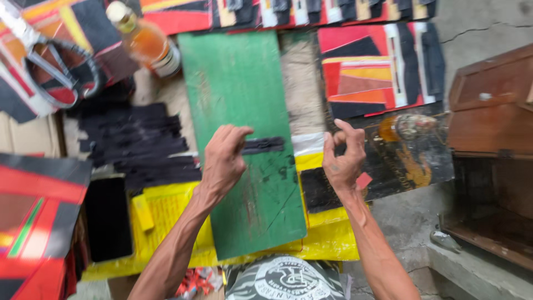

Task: The person attaches zippers to patchwork fabric pouches at a work table. They align a black zipper along the top edge of a colorful patchwork panel, fold the fabric over the zipper tape, press it in place, and set the finished pouch onto a growing stack of completed pouches before starting the next one.

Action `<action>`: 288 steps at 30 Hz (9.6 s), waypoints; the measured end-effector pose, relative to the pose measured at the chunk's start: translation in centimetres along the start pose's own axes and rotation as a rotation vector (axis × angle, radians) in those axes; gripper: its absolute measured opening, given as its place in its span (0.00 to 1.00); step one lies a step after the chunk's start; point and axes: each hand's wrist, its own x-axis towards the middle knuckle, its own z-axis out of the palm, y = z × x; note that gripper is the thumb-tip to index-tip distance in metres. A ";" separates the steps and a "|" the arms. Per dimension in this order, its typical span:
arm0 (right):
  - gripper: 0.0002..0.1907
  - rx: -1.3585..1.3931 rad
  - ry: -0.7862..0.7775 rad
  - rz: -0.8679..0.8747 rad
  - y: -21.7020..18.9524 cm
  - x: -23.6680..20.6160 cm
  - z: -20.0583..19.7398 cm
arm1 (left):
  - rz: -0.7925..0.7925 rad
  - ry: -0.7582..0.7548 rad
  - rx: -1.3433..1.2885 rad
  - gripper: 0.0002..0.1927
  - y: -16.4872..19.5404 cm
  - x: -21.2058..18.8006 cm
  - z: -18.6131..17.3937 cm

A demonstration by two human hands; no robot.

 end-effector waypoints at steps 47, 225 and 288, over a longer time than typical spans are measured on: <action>0.39 1.566 -0.548 1.049 -0.3 -9.6 -4.1 | -0.820 -0.478 -1.021 0.25 -1.7 -9.2 -5.3; 0.12 0.219 -0.412 -0.187 -0.4 -12.1 2.2 | -0.647 -0.023 -0.740 0.14 -1.5 -17.6 1.3; 0.14 0.159 -0.455 -0.187 -1.7 -9.7 4.6 | -0.014 -0.072 0.358 0.11 -6.0 -10.4 0.6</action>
